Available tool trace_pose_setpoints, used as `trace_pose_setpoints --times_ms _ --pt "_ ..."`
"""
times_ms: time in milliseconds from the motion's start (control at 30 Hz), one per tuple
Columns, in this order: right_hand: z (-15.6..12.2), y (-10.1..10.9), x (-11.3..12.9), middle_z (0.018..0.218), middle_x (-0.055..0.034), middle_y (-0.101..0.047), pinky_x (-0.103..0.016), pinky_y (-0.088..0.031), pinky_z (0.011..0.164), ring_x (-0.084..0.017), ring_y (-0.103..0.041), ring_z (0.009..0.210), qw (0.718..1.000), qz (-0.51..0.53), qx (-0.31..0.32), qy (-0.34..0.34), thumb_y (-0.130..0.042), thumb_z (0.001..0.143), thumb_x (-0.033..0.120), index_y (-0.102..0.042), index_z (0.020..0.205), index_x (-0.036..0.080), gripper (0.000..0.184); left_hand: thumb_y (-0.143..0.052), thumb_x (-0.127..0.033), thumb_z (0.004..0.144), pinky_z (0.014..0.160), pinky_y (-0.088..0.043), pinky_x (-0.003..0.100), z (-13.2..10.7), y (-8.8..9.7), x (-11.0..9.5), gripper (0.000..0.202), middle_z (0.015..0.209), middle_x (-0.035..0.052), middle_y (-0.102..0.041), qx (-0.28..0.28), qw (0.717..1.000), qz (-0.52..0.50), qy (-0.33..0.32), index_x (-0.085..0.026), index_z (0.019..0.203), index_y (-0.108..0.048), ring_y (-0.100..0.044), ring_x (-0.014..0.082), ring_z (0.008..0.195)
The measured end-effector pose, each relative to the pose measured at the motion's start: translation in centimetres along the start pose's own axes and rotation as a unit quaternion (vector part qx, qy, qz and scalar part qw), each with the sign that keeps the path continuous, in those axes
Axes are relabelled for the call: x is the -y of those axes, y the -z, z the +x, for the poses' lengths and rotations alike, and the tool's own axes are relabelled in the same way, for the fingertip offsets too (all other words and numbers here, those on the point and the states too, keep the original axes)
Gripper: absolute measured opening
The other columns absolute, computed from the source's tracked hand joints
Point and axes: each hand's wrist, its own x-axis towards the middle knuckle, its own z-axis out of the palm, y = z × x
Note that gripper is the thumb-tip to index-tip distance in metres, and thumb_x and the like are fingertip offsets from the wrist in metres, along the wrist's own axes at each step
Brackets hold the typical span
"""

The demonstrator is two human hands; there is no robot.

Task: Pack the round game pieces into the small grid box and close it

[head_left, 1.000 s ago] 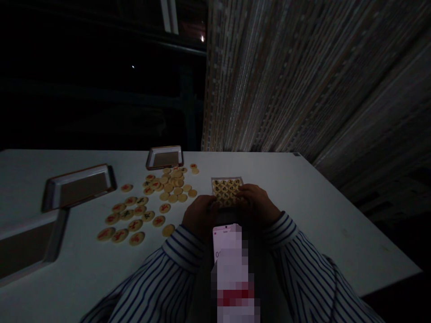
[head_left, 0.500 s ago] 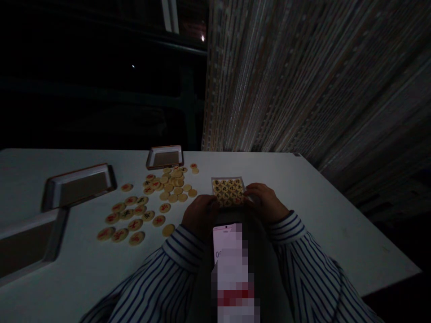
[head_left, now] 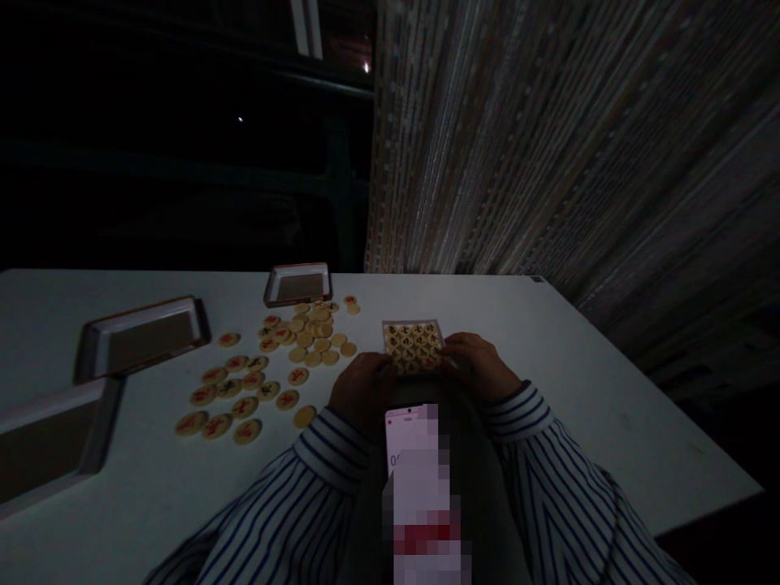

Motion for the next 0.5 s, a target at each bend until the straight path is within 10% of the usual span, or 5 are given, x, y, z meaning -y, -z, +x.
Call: trace_pose_setpoints --times_ms 500 --pt "-0.07 0.18 0.16 0.103 -0.0077 -0.061 -0.042 -0.042 0.084 -0.022 -0.052 0.099 1.000 0.007 0.013 -0.015 -0.054 0.078 0.030 -0.064 0.094 0.021 0.021 -0.045 -0.027 0.080 0.070 -0.049 0.028 -0.02 0.08 -0.04 0.023 0.084 0.0061 -0.066 -0.002 1.000 0.001 -0.005 -0.015 0.086 -0.063 -0.061 0.0167 0.078"
